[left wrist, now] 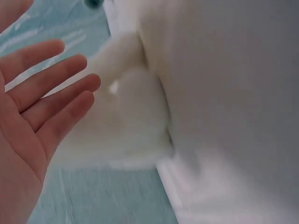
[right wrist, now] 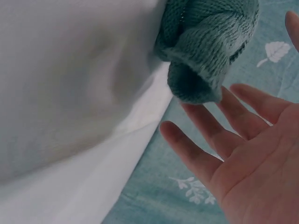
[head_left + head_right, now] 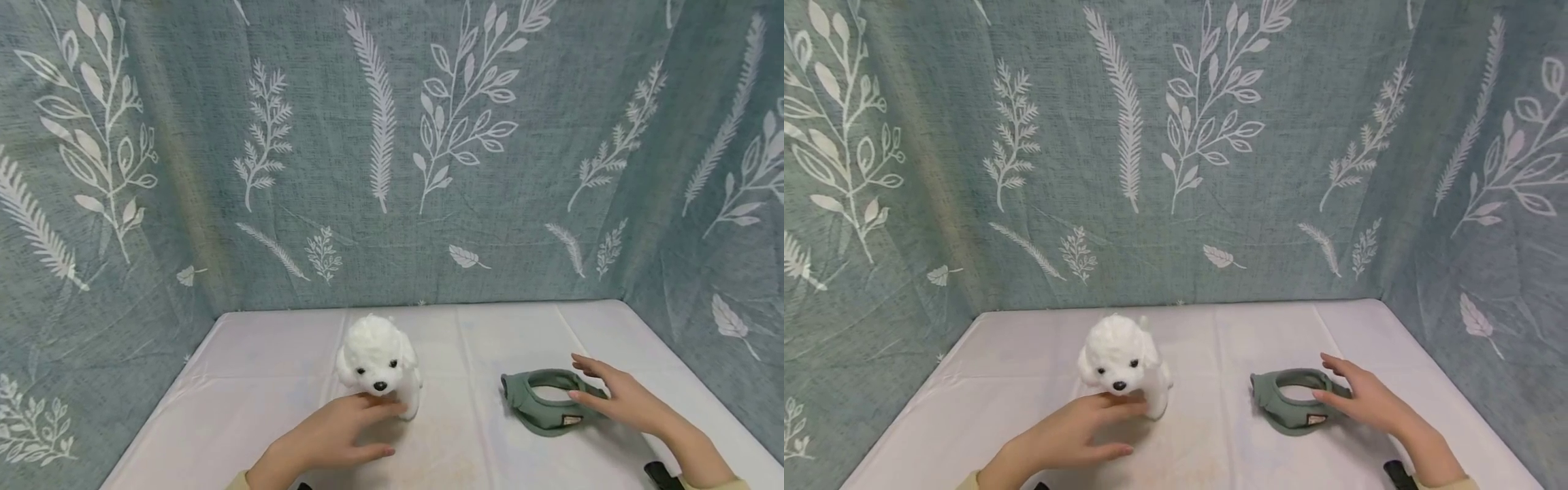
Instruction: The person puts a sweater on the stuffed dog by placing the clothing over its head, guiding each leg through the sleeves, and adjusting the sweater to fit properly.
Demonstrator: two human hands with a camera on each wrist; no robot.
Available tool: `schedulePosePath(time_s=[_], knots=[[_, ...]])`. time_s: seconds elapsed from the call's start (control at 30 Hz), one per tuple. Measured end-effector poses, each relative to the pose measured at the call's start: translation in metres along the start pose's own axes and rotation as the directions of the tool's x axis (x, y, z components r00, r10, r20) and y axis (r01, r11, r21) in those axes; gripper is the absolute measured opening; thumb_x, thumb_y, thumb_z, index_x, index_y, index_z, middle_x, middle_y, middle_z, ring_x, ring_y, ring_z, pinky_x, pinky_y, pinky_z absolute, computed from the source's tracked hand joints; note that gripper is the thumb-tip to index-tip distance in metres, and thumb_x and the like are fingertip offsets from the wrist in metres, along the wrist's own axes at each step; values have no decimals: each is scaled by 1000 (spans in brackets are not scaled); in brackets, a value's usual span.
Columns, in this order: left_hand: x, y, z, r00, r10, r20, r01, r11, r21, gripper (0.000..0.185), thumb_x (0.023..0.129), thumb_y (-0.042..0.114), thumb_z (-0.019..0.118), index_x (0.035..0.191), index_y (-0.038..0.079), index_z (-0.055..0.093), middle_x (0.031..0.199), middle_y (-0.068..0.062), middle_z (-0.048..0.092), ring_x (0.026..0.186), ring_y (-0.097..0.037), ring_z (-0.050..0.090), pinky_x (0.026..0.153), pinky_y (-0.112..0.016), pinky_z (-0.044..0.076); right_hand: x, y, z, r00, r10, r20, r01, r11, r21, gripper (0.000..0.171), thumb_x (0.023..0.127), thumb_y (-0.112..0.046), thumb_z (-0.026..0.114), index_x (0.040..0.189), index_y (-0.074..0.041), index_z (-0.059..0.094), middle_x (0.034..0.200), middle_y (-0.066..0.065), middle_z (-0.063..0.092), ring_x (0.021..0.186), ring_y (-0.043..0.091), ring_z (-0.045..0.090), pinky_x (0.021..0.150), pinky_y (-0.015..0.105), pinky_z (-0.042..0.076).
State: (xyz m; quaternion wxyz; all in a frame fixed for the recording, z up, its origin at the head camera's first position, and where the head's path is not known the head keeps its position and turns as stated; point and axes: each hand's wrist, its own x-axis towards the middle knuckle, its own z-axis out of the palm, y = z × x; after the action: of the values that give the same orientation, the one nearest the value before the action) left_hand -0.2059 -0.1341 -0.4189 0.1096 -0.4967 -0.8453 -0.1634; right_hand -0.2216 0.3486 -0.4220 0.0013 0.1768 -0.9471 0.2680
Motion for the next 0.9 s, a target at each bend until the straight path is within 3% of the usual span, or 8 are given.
schedulePosePath(time_s=[0.13, 0.27, 0.5, 0.7, 0.9], knots=[[19, 8, 8, 998, 32, 63, -30, 999, -27, 46, 93, 40, 58, 134, 19, 52, 130, 3, 59, 115, -12, 58, 91, -28, 49, -1, 2, -2, 1000, -10, 1, 10, 1000, 16, 65, 91, -35, 62, 140, 2, 40, 132, 24, 52, 114, 45, 54, 85, 59, 46], [41, 18, 13, 992, 16, 124, -10, 999, -53, 48, 96, 41, 52, 139, 21, 47, 135, 3, 55, 121, -13, 54, 95, -28, 47, -1, 6, -2, 1000, -5, 10, 5, 1000, 19, 64, 90, -35, 64, 138, 1, 43, 127, 22, 57, 109, 42, 57, 81, 55, 49], [82, 25, 30, 995, 32, 98, -28, 999, -41, 50, 98, 43, 48, 141, 19, 44, 137, 2, 53, 122, -13, 52, 98, -24, 44, -2, 12, -1, 999, -33, 13, 34, 999, -11, 62, 87, -37, 66, 133, 1, 49, 120, 16, 62, 102, 34, 62, 78, 43, 53], [115, 27, 46, 992, -23, 124, 30, 998, -54, 49, 97, 44, 49, 141, 21, 45, 137, 5, 53, 124, -11, 51, 99, -25, 44, -4, 16, -2, 996, -89, 6, 89, 996, -19, 60, 87, -36, 67, 130, 3, 53, 121, 18, 61, 100, 27, 64, 76, 29, 53], [145, 30, 64, 988, -82, 133, 91, 994, -62, 50, 95, 44, 52, 137, 17, 49, 133, 1, 56, 121, -13, 54, 96, -25, 46, -7, 22, -5, 997, -63, 34, 63, 998, 12, 57, 85, -35, 69, 127, 2, 55, 121, 20, 61, 98, 20, 64, 76, 28, 54]])
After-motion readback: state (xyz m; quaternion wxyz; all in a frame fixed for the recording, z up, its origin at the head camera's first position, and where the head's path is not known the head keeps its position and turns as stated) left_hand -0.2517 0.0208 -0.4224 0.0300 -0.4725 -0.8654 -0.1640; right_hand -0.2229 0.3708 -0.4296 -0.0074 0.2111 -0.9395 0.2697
